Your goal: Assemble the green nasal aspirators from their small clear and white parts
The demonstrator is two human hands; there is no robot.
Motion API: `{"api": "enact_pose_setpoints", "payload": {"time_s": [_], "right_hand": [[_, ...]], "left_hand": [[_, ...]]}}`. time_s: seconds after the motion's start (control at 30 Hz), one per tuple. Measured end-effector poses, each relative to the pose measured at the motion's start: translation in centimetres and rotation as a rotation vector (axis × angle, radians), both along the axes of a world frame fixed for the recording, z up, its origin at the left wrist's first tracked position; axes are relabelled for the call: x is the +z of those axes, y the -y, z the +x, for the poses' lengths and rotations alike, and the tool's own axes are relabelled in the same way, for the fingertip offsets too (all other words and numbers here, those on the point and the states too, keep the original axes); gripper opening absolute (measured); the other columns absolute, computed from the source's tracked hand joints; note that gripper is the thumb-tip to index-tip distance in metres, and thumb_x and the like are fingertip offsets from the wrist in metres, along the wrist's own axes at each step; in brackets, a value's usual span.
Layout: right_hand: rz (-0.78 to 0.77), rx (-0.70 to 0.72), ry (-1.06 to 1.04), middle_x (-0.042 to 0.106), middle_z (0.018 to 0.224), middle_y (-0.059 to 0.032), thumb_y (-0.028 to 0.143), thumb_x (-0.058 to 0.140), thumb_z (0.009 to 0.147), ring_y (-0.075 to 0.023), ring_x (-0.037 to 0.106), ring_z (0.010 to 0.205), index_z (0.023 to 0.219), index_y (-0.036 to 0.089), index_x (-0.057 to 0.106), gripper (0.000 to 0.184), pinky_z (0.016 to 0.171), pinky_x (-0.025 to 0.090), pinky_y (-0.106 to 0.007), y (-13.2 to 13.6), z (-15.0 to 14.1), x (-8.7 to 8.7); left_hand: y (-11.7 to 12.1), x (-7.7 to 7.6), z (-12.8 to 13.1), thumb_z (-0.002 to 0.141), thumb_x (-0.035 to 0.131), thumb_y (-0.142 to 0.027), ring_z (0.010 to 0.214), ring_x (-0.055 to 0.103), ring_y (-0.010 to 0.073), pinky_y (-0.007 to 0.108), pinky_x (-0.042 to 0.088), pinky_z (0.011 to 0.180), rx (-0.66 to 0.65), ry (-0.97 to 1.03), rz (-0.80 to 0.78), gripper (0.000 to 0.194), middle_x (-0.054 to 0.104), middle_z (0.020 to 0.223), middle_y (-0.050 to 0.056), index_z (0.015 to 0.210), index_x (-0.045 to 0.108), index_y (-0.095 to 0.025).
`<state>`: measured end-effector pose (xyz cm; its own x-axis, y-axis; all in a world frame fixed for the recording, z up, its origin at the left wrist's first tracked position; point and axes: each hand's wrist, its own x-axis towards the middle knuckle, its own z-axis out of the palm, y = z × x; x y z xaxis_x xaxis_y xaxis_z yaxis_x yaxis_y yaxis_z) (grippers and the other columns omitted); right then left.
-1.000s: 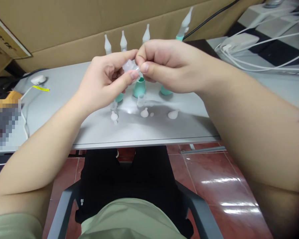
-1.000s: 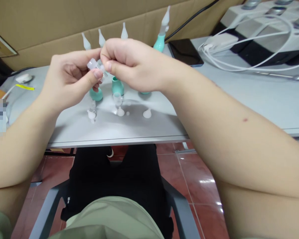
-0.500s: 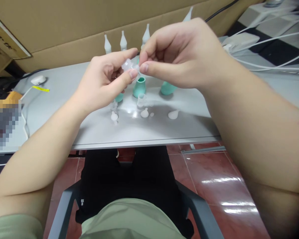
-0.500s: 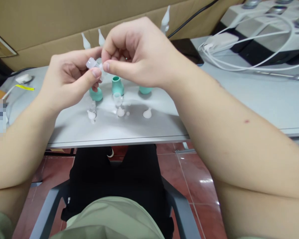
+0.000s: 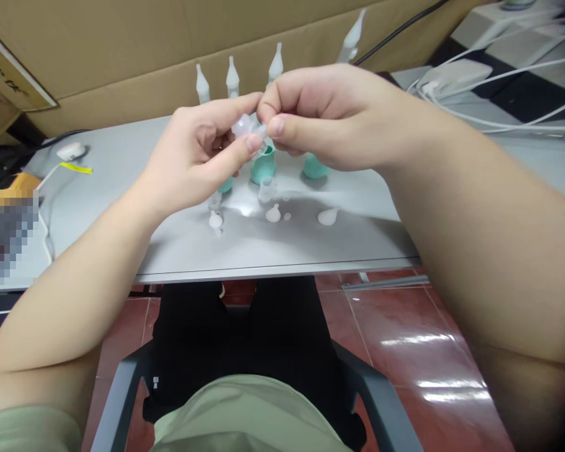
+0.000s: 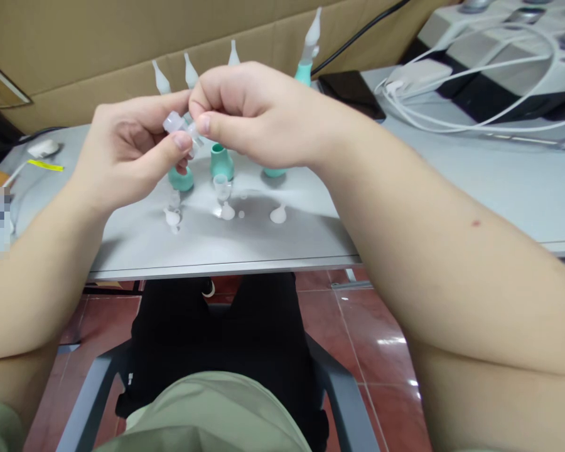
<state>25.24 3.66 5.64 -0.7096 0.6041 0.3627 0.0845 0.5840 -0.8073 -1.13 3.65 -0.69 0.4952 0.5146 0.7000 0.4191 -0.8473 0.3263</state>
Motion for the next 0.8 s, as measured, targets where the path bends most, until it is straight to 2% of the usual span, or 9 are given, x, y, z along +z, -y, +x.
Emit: {"api": "enact_pose_setpoints", "payload": {"time_s": [0.1, 0.17, 0.3, 0.4, 0.47, 0.57, 0.63, 0.8], "right_hand": [[-0.068, -0.023, 0.029, 0.068, 0.084, 0.0113, -0.003, 0.071, 0.128, 0.0025, 0.057, 0.069, 0.097, 0.02, 0.074, 0.039, 0.065, 0.046, -0.007, 0.0, 0.2, 0.1], [-0.118, -0.035, 0.024, 0.069, 0.084, 0.0094, 0.003, 0.071, 0.131, 0.0002, 0.06, 0.069, 0.097, 0.022, 0.075, 0.039, 0.063, 0.047, -0.011, 0.0, 0.2, 0.2], [-0.135, -0.042, -0.018, 0.071, 0.084, 0.0083, -0.003, 0.064, 0.13, -0.001, 0.063, 0.069, 0.094, 0.023, 0.074, 0.046, 0.062, 0.05, -0.014, 0.4, -0.2, 0.3], [-0.107, -0.081, -0.055, 0.073, 0.081, 0.0083, -0.008, 0.069, 0.125, -0.0016, 0.065, 0.067, 0.092, 0.022, 0.077, 0.045, 0.061, 0.05, -0.015, 0.9, -0.5, 0.4], [-0.092, -0.118, -0.105, 0.076, 0.08, 0.0084, -0.008, 0.077, 0.121, -0.0017, 0.066, 0.067, 0.091, 0.022, 0.079, 0.042, 0.06, 0.051, -0.014, 1.3, -0.6, 0.4], [-0.078, -0.179, -0.156, 0.08, 0.081, 0.0093, -0.007, 0.085, 0.116, -0.0013, 0.071, 0.067, 0.089, 0.024, 0.084, 0.042, 0.061, 0.055, -0.014, 1.8, -0.6, 0.5], [-0.086, -0.197, -0.163, 0.083, 0.081, 0.0098, -0.008, 0.084, 0.115, -0.0013, 0.074, 0.068, 0.087, 0.025, 0.087, 0.044, 0.062, 0.057, -0.013, 2.0, -0.6, 0.6], [-0.105, -0.206, -0.165, 0.085, 0.081, 0.0085, -0.007, 0.084, 0.115, -0.0036, 0.079, 0.071, 0.085, 0.026, 0.092, 0.046, 0.067, 0.064, -0.012, 2.3, -0.7, 0.9]], "left_hand": [[-1.5, -0.8, -1.1, 0.109, 0.03, -0.116, 0.082, 0.071, 0.0144, 0.049, 0.064, 0.087, -0.128, -0.02, -0.027, 0.113, 0.058, 0.102, 0.001, 0.165, 0.078, -0.03], [-1.9, -0.8, -1.1, 0.109, 0.039, -0.116, 0.075, 0.062, 0.0108, 0.044, 0.062, 0.083, -0.174, 0.013, -0.033, 0.111, 0.062, 0.101, 0.001, 0.163, 0.08, -0.029], [-1.6, -0.6, -0.5, 0.11, 0.074, -0.101, 0.084, 0.077, 0.019, 0.04, 0.067, 0.074, -0.248, 0.203, -0.059, 0.085, 0.081, 0.108, 0.007, 0.151, 0.089, -0.028], [-1.7, -0.8, -0.6, 0.105, 0.091, -0.095, 0.089, 0.087, 0.0249, 0.046, 0.076, 0.076, -0.246, 0.282, -0.135, 0.081, 0.088, 0.11, 0.009, 0.149, 0.09, -0.027], [-2.1, -1.2, -0.8, 0.098, 0.095, -0.102, 0.087, 0.088, 0.0266, 0.051, 0.079, 0.078, -0.194, 0.32, -0.165, 0.09, 0.088, 0.11, 0.009, 0.149, 0.087, -0.028], [-2.7, -1.6, -0.9, 0.089, 0.092, -0.112, 0.088, 0.087, 0.0281, 0.049, 0.076, 0.075, -0.115, 0.318, -0.204, 0.1, 0.088, 0.112, 0.011, 0.146, 0.083, -0.03], [-2.7, -1.7, -0.8, 0.092, 0.091, -0.11, 0.092, 0.089, 0.0292, 0.049, 0.076, 0.077, -0.099, 0.289, -0.226, 0.095, 0.088, 0.114, 0.012, 0.142, 0.082, -0.029], [-2.2, -1.5, -0.5, 0.097, 0.096, -0.099, 0.095, 0.092, 0.0319, 0.053, 0.08, 0.08, -0.203, 0.318, -0.183, 0.082, 0.089, 0.115, 0.013, 0.135, 0.084, -0.027]]}}
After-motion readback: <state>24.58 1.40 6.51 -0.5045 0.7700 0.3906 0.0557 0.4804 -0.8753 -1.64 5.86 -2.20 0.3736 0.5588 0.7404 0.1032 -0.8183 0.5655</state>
